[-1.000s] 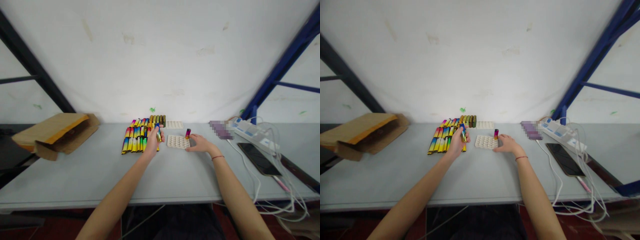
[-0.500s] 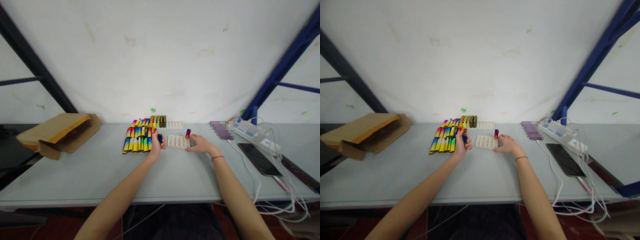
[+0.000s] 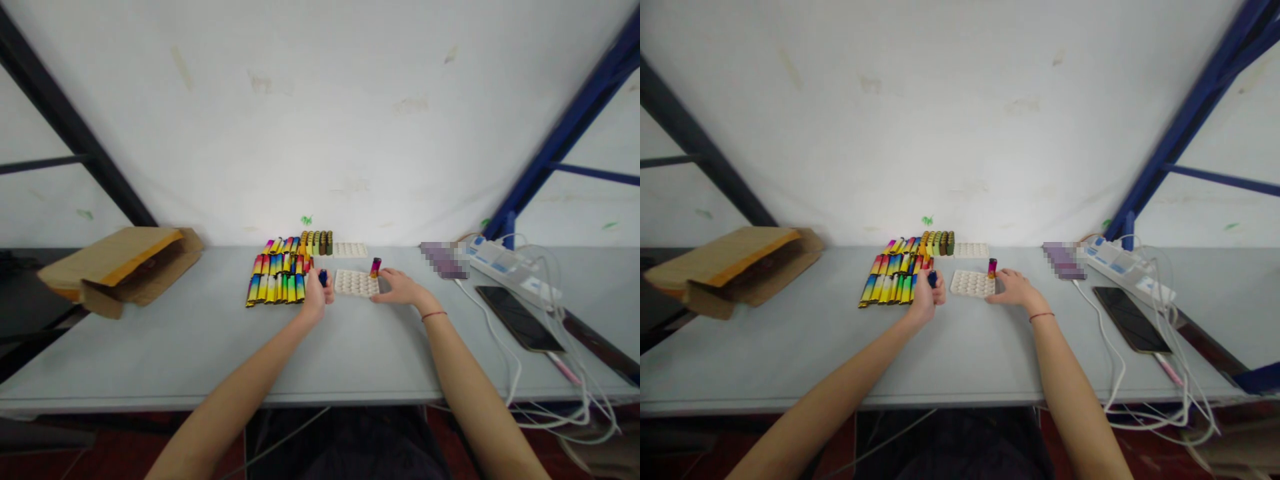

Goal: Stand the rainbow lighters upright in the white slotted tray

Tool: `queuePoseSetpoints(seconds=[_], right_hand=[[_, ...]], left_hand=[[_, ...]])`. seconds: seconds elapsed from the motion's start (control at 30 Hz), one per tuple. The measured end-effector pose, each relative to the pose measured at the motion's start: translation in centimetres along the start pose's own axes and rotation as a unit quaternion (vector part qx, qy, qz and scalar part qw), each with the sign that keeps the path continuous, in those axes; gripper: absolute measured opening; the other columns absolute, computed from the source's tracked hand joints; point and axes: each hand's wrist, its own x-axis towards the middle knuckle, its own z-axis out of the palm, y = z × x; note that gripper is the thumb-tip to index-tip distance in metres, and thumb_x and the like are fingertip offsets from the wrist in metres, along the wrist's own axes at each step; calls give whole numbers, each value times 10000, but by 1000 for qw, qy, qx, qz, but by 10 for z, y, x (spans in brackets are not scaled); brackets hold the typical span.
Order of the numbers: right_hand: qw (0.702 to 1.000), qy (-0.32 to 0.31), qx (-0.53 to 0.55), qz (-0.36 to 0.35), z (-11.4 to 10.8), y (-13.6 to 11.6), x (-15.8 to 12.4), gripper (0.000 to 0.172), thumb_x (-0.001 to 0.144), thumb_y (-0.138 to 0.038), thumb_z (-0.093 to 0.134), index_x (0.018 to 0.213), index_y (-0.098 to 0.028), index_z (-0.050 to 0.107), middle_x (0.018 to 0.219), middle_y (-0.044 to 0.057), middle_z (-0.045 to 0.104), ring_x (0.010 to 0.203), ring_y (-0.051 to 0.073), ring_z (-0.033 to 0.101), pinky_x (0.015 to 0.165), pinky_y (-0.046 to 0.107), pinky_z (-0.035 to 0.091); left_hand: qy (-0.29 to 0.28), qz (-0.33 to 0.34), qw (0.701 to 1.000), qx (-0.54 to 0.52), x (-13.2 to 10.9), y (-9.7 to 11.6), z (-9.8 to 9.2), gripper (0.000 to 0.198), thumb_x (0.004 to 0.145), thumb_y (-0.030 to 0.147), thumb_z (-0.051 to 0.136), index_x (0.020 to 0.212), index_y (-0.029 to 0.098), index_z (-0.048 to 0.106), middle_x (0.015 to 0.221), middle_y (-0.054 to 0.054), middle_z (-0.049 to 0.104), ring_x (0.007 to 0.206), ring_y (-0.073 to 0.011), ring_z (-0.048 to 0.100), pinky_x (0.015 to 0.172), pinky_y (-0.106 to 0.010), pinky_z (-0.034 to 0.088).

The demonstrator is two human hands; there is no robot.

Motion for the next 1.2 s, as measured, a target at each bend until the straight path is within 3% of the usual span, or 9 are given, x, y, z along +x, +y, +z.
queuePoseSetpoints(seconds=[0.27,0.57,0.73,0.9,1.0,1.1,1.2], right_hand=[[1000,6,4,5,1,-1,0,703,779,-569,720,1341,-177,560,1448,189,524,1329,387,497,1085,472,404],[1000,8,2,8,0,-6,-2,683,784,-566,718,1336,-191,567,1432,186,536,1322,391,499,1075,484,407],[1000,12,3,11,-1,-7,-3,708,776,-569,729,1354,-196,558,1440,182,530,1329,394,494,1075,476,407],[1000,6,0,13,-2,-10,-2,725,776,-574,728,1367,-194,551,1446,187,522,1331,399,489,1068,483,409],[1000,7,2,15,-1,-10,-2,762,768,-584,731,1384,-182,536,1458,196,509,1334,403,485,1070,486,404],[1000,10,5,17,1,-10,-2,773,759,-590,735,1384,-183,534,1482,195,489,1358,398,462,1078,484,395],[1000,14,4,13,3,-8,-1,770,758,-583,734,1388,-188,535,1480,188,494,1360,387,463,1086,474,388]], left_hand=[[-8,12,1000,-10,3,-4,-3,510,904,576,375,541,223,316,404,98,180,339,-54,131,362,-178,147],[5,17,1000,-7,1,-5,-2,464,903,530,350,551,231,312,395,95,186,332,-64,147,358,-185,147],[-45,66,995,55,5,-7,0,438,904,601,366,710,216,442,448,86,354,360,-75,273,392,-192,245],[-120,213,942,229,14,-13,11,233,873,428,602,885,200,554,748,11,625,621,-113,578,608,-227,459],[-141,281,895,316,23,-15,22,171,852,336,654,937,187,658,969,-57,670,904,-175,641,780,-270,509],[-161,301,871,353,35,-20,29,181,839,287,666,979,180,710,1075,-97,675,1020,-215,634,836,-301,530],[-171,292,873,351,45,-29,29,188,849,259,649,997,174,727,1094,-110,700,1018,-225,657,883,-332,540]])
